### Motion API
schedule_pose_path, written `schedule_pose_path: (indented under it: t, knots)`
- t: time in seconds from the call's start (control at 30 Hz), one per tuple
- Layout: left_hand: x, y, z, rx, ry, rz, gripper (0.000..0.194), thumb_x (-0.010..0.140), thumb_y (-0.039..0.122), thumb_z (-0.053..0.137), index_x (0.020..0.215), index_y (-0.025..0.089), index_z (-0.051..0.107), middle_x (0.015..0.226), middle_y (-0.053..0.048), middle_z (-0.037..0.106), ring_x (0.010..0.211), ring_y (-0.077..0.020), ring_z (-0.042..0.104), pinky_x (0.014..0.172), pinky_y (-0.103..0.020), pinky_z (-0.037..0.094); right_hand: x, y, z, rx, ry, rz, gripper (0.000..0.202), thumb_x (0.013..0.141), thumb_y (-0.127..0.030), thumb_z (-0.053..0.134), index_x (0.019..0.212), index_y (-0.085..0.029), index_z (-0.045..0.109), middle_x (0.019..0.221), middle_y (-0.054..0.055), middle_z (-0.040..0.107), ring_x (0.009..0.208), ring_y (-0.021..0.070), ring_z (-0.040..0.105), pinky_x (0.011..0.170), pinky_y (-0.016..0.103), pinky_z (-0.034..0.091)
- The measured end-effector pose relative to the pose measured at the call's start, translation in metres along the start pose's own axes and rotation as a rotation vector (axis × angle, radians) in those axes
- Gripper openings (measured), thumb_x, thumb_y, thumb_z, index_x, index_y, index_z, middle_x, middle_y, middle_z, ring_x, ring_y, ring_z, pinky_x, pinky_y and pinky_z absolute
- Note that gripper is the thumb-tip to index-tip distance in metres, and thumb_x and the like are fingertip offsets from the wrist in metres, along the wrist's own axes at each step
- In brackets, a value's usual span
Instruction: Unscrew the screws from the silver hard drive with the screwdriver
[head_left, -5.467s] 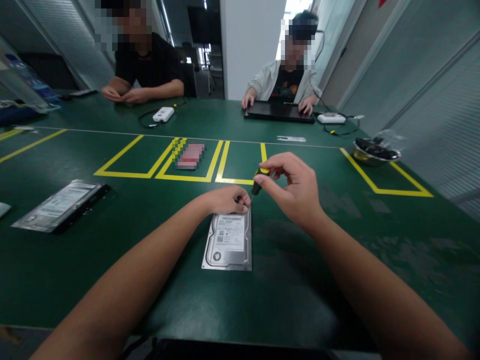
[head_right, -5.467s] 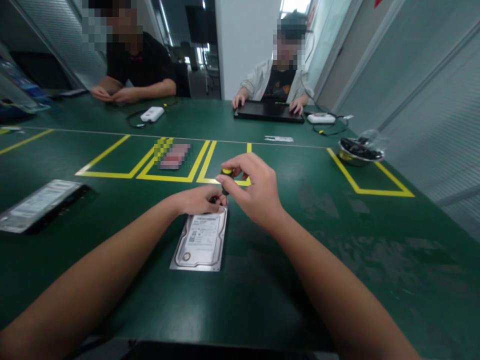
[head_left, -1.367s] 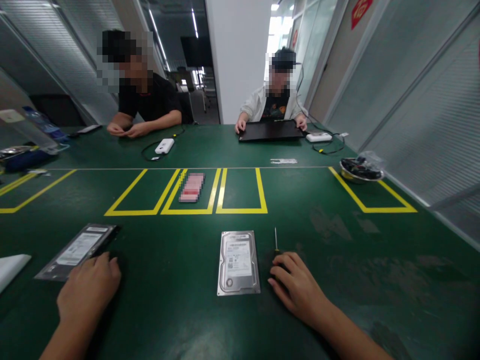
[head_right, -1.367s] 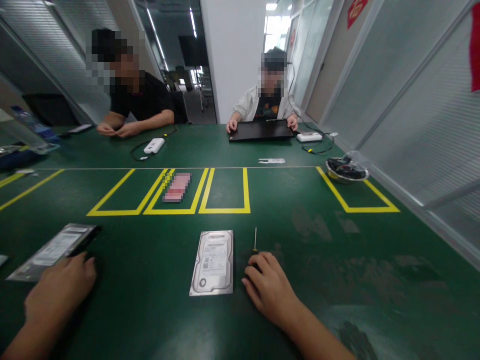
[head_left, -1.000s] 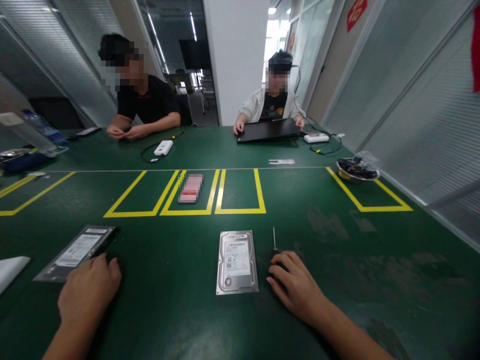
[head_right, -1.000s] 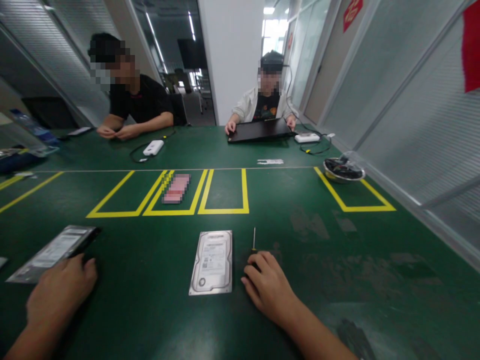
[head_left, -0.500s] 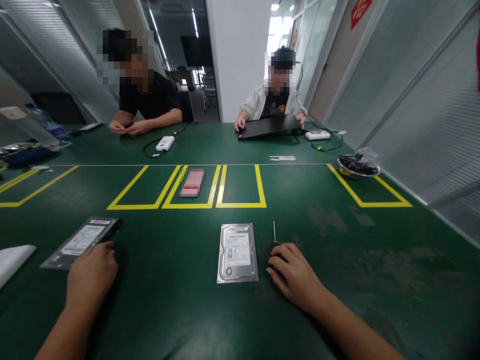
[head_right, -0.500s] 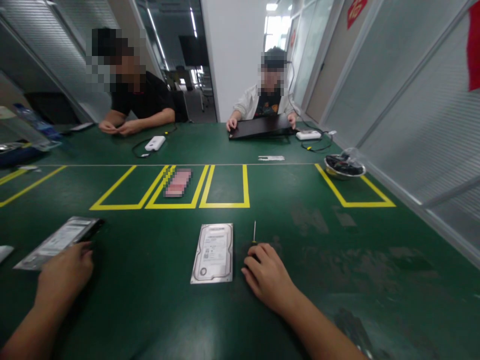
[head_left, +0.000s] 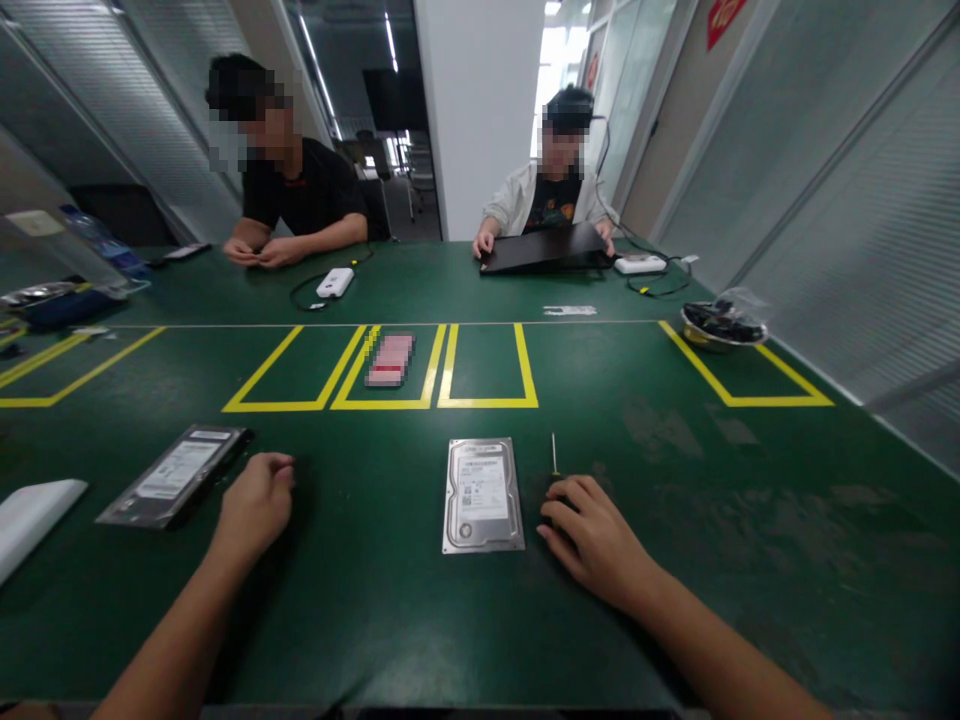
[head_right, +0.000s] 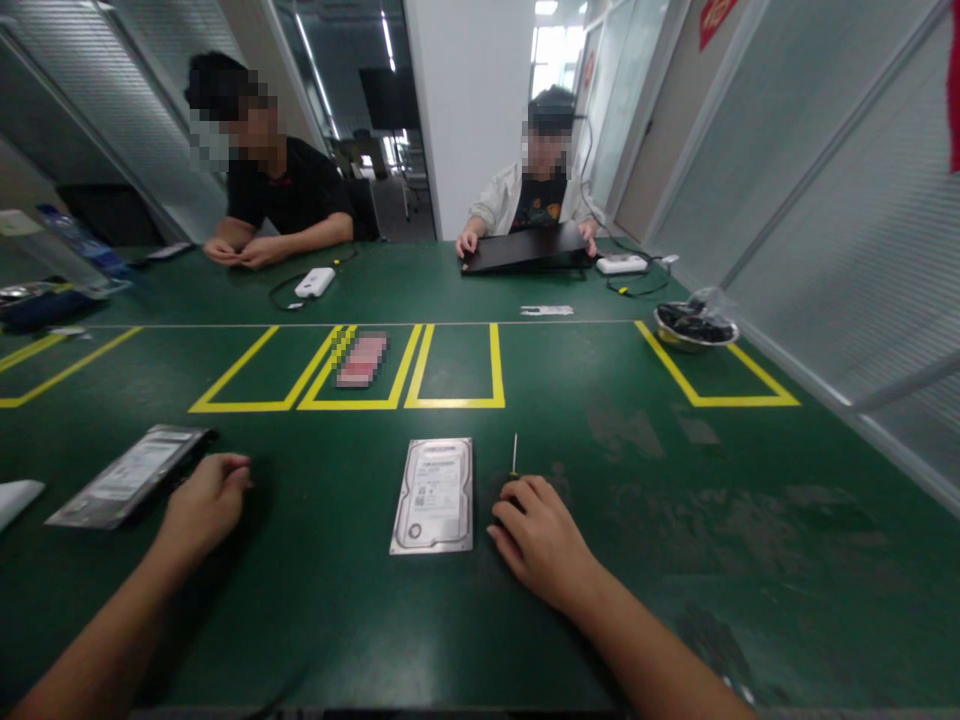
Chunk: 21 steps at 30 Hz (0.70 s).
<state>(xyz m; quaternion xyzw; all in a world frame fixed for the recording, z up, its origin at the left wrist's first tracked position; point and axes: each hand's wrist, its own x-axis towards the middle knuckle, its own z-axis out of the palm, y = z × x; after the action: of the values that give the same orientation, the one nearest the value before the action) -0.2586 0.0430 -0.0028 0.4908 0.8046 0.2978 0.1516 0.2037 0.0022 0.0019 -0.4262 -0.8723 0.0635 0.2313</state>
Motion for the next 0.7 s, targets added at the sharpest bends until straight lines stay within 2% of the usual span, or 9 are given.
schedule_pose_path:
  t: [0.1, 0.17, 0.27, 0.33, 0.43, 0.53, 0.7]
  knots:
    - [-0.021, 0.051, 0.027, -0.555, -0.156, -0.067, 0.027, 0.075, 0.032, 0.066, 0.098, 0.018, 0.06, 0.078, -0.001, 0.063, 0.074, -0.0173, 0.063, 0.07, -0.029, 0.05, 0.001, 0.001, 0.0, 0.004, -0.003, 0.004, 0.013, 0.091, -0.023, 0.057, 0.099, -0.018, 0.066, 0.103, 0.011, 0.063, 0.102, 0.0244, 0.053, 0.091, 0.043, 0.049]
    - [-0.034, 0.087, 0.043, -0.872, -0.246, -0.15, 0.025, 0.07, 0.023, 0.071, 0.091, 0.016, 0.06, 0.076, 0.0, 0.06, 0.069, -0.0124, 0.06, 0.067, -0.024, 0.05, 0.004, -0.001, -0.001, -0.007, -0.006, 0.012, 0.014, 0.091, -0.026, 0.057, 0.098, -0.018, 0.066, 0.104, 0.011, 0.063, 0.102, 0.0251, 0.053, 0.091, 0.044, 0.048]
    - [-0.044, 0.13, 0.066, -1.165, -0.302, -0.231, 0.025, 0.067, 0.01, 0.071, 0.09, 0.013, 0.061, 0.076, -0.002, 0.058, 0.066, -0.0092, 0.058, 0.064, -0.021, 0.05, 0.013, -0.011, -0.006, -0.009, -0.011, 0.023, 0.016, 0.092, -0.028, 0.057, 0.099, -0.018, 0.067, 0.107, 0.012, 0.064, 0.103, 0.0261, 0.053, 0.09, 0.045, 0.047]
    - [-0.045, 0.146, 0.081, -1.267, -0.271, -0.255, 0.024, 0.067, 0.008, 0.069, 0.091, 0.012, 0.062, 0.074, -0.002, 0.057, 0.064, -0.0087, 0.057, 0.06, -0.021, 0.048, 0.021, -0.021, -0.01, 0.014, -0.003, 0.022, 0.016, 0.091, -0.029, 0.057, 0.099, -0.019, 0.067, 0.108, 0.011, 0.064, 0.103, 0.0261, 0.053, 0.091, 0.045, 0.046]
    - [-0.043, 0.151, 0.102, -1.283, -0.21, -0.219, 0.021, 0.068, 0.013, 0.068, 0.088, 0.013, 0.062, 0.072, -0.001, 0.056, 0.063, -0.0084, 0.056, 0.059, -0.021, 0.047, 0.034, -0.04, -0.016, 0.085, -0.016, 0.046, 0.015, 0.091, -0.028, 0.057, 0.097, -0.019, 0.067, 0.107, 0.011, 0.064, 0.101, 0.0252, 0.054, 0.09, 0.044, 0.045]
    - [-0.043, 0.142, 0.117, -1.259, -0.14, -0.164, 0.021, 0.066, 0.015, 0.069, 0.085, 0.014, 0.061, 0.07, 0.001, 0.056, 0.062, -0.0078, 0.055, 0.059, -0.021, 0.044, 0.046, -0.055, -0.015, 0.134, -0.004, 0.078, 0.017, 0.09, -0.029, 0.058, 0.1, -0.019, 0.068, 0.11, 0.012, 0.063, 0.102, 0.0256, 0.054, 0.089, 0.044, 0.046]
    - [-0.046, 0.129, 0.124, -1.178, -0.082, -0.056, 0.021, 0.062, 0.012, 0.067, 0.082, 0.014, 0.062, 0.065, 0.002, 0.058, 0.06, -0.0081, 0.054, 0.059, -0.02, 0.04, 0.058, -0.062, 0.006, 0.072, -0.012, 0.069, 0.024, 0.091, -0.032, 0.058, 0.107, -0.017, 0.067, 0.118, 0.013, 0.061, 0.108, 0.0288, 0.052, 0.094, 0.047, 0.045]
